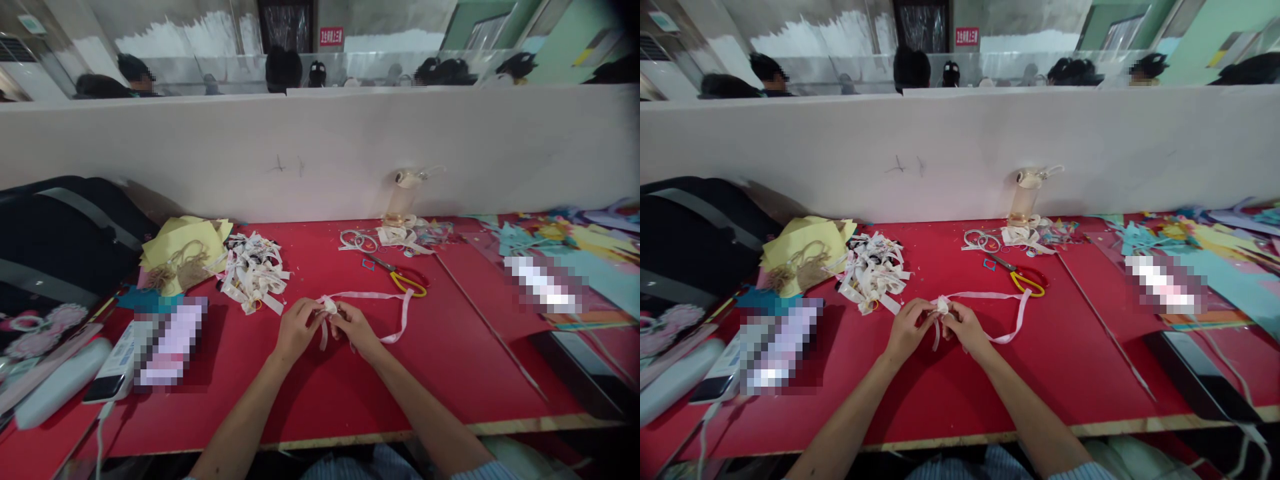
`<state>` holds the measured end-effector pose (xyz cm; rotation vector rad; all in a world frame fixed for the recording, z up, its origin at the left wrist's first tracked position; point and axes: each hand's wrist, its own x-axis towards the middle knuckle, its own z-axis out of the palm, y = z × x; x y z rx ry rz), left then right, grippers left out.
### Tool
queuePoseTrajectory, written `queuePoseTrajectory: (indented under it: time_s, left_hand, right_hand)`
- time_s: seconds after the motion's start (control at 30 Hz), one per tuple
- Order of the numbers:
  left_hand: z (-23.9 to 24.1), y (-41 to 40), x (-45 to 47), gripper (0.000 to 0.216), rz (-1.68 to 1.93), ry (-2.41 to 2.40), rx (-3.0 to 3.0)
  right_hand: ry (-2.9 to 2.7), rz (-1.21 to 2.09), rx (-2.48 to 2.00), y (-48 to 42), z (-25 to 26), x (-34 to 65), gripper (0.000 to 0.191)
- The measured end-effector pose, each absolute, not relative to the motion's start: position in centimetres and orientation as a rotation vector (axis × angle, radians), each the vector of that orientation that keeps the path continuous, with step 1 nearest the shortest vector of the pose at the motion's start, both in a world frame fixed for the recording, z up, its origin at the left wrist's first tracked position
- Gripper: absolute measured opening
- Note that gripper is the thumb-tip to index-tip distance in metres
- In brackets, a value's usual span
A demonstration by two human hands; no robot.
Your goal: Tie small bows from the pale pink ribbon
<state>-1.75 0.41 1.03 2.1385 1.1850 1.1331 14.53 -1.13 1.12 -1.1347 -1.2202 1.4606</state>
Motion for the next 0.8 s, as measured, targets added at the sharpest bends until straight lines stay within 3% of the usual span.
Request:
queuePoseTrajectory:
  time_s: [0.8]
  left_hand:
    - [0.9, 0.3, -1.6, 0.016, 1.135, 1.119, 1.897]
  right_hand:
    - [-1.115, 1.569, -1.000, -1.1, 0.1, 14.8, 0.023]
